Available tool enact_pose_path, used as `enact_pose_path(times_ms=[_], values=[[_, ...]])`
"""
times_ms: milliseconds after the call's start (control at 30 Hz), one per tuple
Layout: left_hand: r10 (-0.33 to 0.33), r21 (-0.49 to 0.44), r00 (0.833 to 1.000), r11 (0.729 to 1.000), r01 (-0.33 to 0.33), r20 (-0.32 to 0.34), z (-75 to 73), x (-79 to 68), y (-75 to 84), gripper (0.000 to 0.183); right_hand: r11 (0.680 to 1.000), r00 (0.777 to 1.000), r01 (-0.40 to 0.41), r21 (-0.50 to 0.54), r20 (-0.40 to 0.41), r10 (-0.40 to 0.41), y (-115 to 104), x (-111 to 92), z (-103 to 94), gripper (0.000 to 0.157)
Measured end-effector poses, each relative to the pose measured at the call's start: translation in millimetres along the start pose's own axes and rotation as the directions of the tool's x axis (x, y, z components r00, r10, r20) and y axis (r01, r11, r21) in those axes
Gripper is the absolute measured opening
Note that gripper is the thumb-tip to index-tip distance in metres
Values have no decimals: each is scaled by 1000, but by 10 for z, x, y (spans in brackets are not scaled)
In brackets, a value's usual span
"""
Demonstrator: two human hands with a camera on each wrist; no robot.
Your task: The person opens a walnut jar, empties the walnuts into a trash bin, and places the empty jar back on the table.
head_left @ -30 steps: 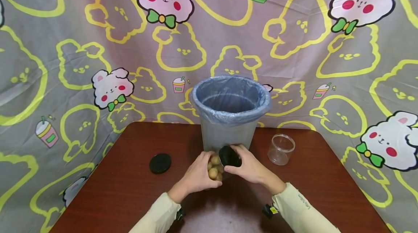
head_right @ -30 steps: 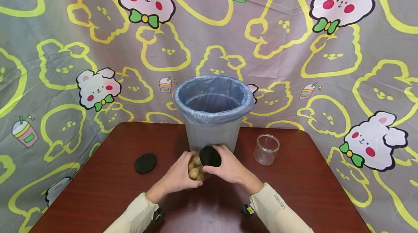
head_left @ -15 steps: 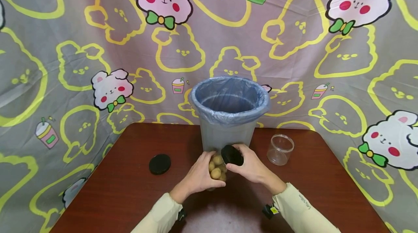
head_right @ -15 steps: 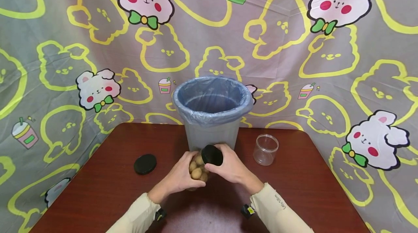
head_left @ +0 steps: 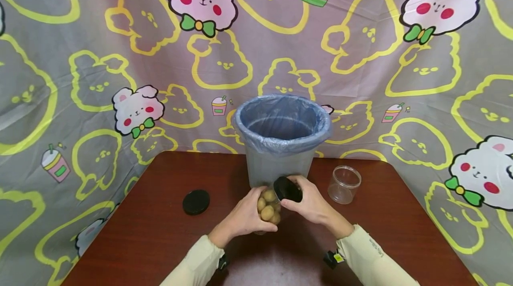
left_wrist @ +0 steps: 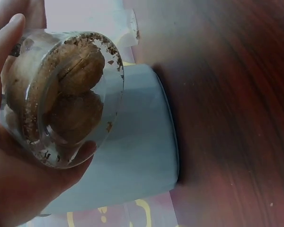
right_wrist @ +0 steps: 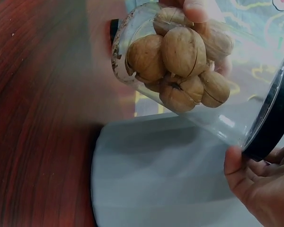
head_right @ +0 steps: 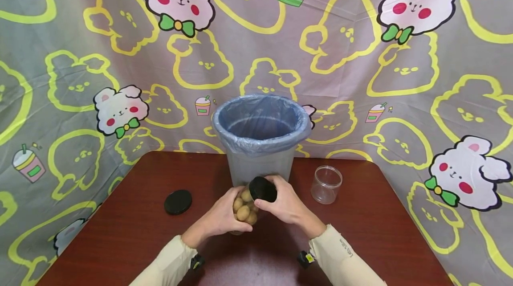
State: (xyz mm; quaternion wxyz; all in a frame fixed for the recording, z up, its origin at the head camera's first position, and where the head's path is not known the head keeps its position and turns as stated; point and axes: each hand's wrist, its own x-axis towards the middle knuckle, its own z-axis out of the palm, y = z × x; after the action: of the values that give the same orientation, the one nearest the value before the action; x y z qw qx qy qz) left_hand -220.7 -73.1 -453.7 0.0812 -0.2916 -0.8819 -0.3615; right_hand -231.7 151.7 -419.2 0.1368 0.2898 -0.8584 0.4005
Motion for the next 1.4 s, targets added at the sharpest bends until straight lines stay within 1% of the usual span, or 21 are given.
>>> enact_pose_path(times_ms=[100, 233, 333, 400, 433, 633, 833, 1000, 1100, 1233, 1300, 1400], values=[[-1, -17, 1000, 1000, 1, 10, -2, 18, 4, 94, 1000, 1000, 9, 9, 4, -9, 10, 3, -14, 58], [9, -12, 1000, 1000, -9, 21, 0, 38, 4, 91, 1000, 1000, 26, 18, 13, -26, 28, 8, -31, 57], [19, -3, 999, 1000, -19, 27, 1, 45, 11, 89, 998, 999, 51, 23, 18, -52, 46, 9, -43, 56], [28, -19, 999, 999, -27, 37, 0, 48, 11, 88, 997, 997, 75, 32, 22, -76, 57, 8, -53, 56], [31, -41, 998, 999, -29, 47, -4, 45, 17, 87, 995, 995, 93, 39, 23, -94, 62, 6, -59, 56], [59, -166, 992, 985, -40, 110, -15, 31, 19, 80, 975, 976, 207, 75, 54, -211, 107, 14, -89, 54], [66, -215, 988, 976, -34, 142, 7, 40, -15, 76, 960, 957, 264, 94, 93, -273, 149, 13, -117, 57], [75, -219, 985, 975, -39, 155, 17, 48, -43, 75, 953, 941, 291, 86, 153, -301, 164, -7, -149, 64], [55, -183, 990, 983, -30, 133, 38, 54, -55, 76, 962, 941, 267, 62, 200, -275, 172, -30, -166, 69], [14, -122, 996, 993, -3, 90, 89, 60, -52, 81, 986, 956, 157, 56, 243, -166, 157, -60, -167, 71], [-2, -100, 997, 995, 9, 76, 120, 62, -45, 83, 995, 965, 93, 47, 242, -101, 130, -69, -154, 70], [-19, -76, 998, 997, 24, 55, 159, 67, -30, 84, 1000, 978, 22, 21, 208, -26, 88, -70, -117, 66]])
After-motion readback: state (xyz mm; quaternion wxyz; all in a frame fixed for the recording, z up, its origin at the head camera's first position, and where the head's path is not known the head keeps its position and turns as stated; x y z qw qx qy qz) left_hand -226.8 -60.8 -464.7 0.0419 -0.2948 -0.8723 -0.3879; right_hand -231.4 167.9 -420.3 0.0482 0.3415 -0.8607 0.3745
